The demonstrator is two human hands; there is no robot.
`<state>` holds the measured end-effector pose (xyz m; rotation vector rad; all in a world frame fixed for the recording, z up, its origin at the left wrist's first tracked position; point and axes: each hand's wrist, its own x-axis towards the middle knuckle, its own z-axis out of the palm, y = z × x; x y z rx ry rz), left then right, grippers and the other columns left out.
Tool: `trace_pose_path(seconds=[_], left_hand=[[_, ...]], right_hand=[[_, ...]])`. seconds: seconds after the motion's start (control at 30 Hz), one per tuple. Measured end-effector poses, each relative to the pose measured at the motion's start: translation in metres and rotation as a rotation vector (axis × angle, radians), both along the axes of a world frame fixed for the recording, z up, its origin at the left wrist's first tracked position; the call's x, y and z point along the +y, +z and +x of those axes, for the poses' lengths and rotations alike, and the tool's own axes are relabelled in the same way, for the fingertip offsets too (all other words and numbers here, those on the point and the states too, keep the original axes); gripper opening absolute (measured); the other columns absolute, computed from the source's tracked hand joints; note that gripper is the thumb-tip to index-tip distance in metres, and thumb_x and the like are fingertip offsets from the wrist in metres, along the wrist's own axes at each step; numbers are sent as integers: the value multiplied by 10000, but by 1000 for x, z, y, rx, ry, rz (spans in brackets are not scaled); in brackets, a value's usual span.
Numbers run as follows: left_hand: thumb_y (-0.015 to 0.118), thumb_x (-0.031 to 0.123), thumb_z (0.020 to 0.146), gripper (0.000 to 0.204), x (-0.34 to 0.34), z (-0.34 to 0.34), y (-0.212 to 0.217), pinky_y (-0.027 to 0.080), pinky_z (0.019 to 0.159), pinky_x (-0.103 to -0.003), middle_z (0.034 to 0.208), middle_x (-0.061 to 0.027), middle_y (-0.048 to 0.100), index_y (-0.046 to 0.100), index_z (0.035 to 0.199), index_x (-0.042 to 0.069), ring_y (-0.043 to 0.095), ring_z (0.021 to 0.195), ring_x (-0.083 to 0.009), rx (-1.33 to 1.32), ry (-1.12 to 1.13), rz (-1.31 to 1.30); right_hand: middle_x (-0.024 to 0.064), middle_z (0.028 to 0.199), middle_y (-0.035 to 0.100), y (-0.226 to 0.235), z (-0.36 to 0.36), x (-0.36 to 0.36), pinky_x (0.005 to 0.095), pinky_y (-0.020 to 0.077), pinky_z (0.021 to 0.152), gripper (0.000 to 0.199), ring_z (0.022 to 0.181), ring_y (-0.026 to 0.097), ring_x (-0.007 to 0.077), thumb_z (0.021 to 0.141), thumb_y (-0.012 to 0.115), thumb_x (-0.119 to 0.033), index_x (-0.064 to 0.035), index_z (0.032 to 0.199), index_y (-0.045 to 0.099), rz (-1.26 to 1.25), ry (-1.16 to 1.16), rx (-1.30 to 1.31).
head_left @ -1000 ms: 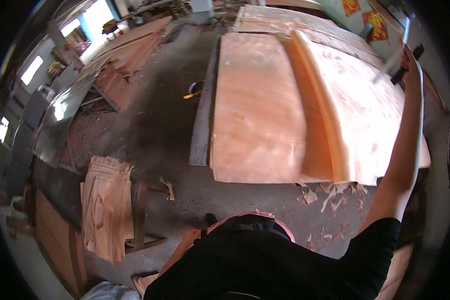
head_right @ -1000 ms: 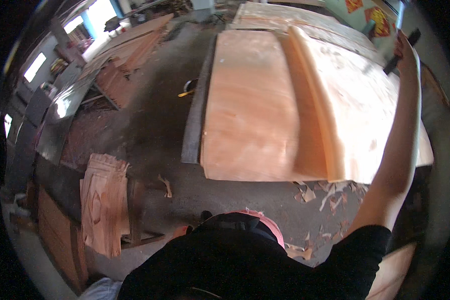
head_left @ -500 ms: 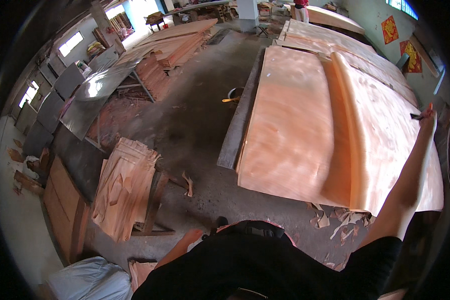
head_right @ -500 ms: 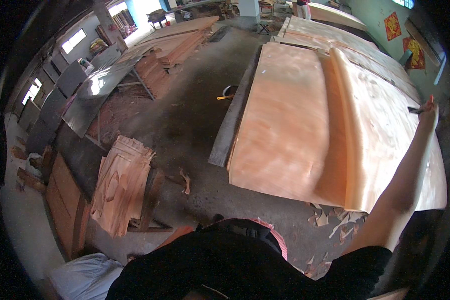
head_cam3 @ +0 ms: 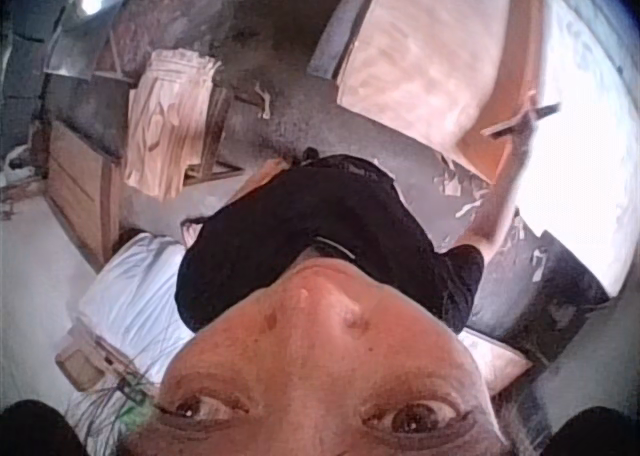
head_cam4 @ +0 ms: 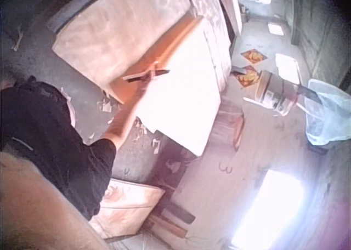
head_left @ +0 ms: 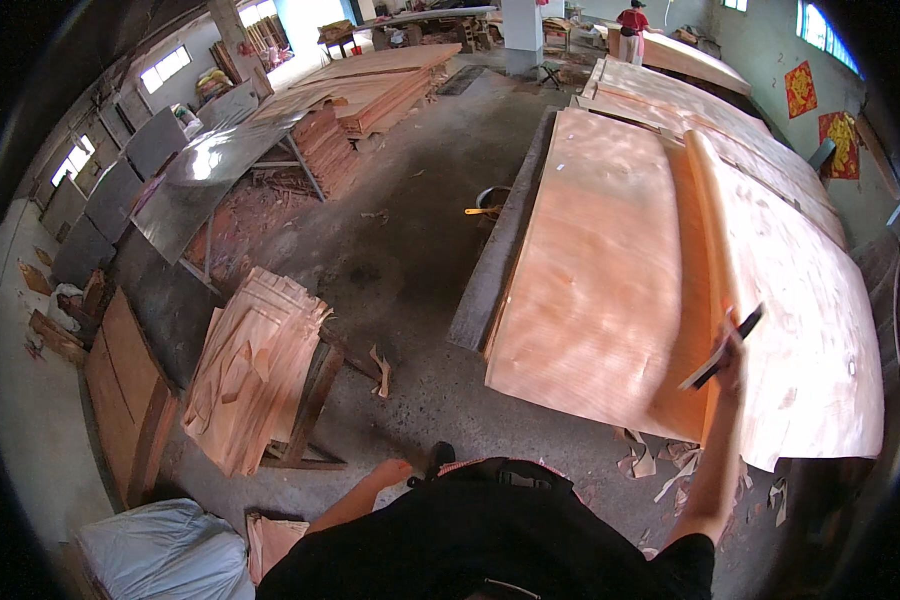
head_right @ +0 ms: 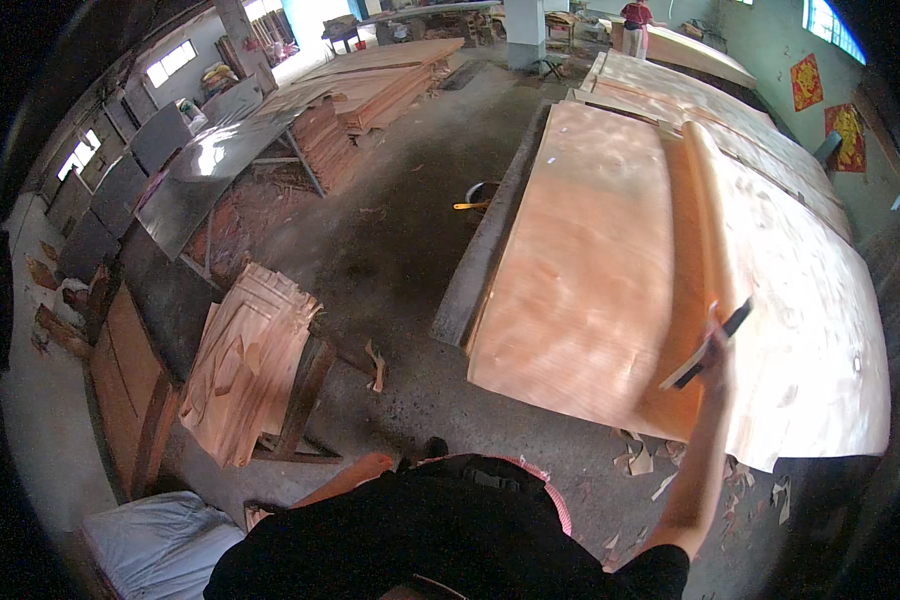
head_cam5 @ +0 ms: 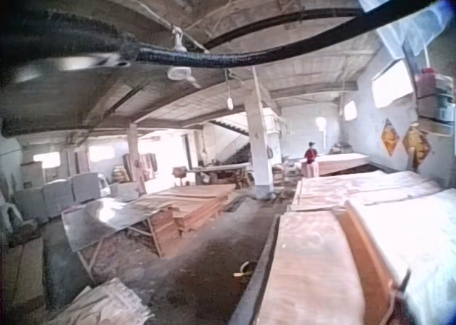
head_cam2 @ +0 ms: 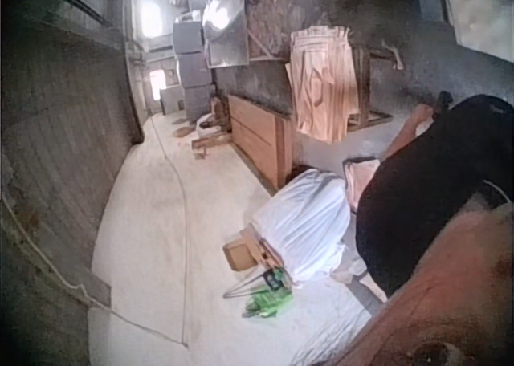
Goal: The person uses a utility knife to cut thin wood veneer sheets on a workbench, following a template shape. They repeatedly cut, lift, and stack the cut pieces, then move to another table to stack the finished pieces with a coworker.
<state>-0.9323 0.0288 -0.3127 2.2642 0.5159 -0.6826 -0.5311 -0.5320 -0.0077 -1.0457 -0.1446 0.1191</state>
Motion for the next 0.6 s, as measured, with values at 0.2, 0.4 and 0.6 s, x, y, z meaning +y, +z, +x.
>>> trace_pose_path(seconds=[0.2, 0.4, 0.6], left_hand=[[556, 338, 813, 323, -15, 73, 61, 464, 637, -291, 822, -47, 627, 631, 908, 39, 570, 735, -108, -30, 357, -432], [543, 290, 852, 317, -116, 191, 196, 435, 589, -219, 863, -46, 624, 591, 978, 4, 542, 685, -82, -342, -49, -440], [582, 227, 825, 231, -136, 222, 228, 452, 587, -225, 724, -57, 634, 623, 867, 3, 582, 665, -90, -636, 72, -421]], right_hand=[[-37, 619, 438, -50, -75, 108, 171, 321, 446, 93, 505, 415, 55, 766, 549, -142, -67, 808, 513, -203, 168, 277], [-42, 613, 480, -49, -118, 216, 208, 307, 480, 85, 514, 406, 63, 798, 574, -161, -78, 817, 568, -707, 423, 212], [44, 866, 520, -83, -135, 274, 249, 452, 664, 457, 711, 526, 112, 817, 503, 11, -43, 1250, 368, -469, 421, -176]])
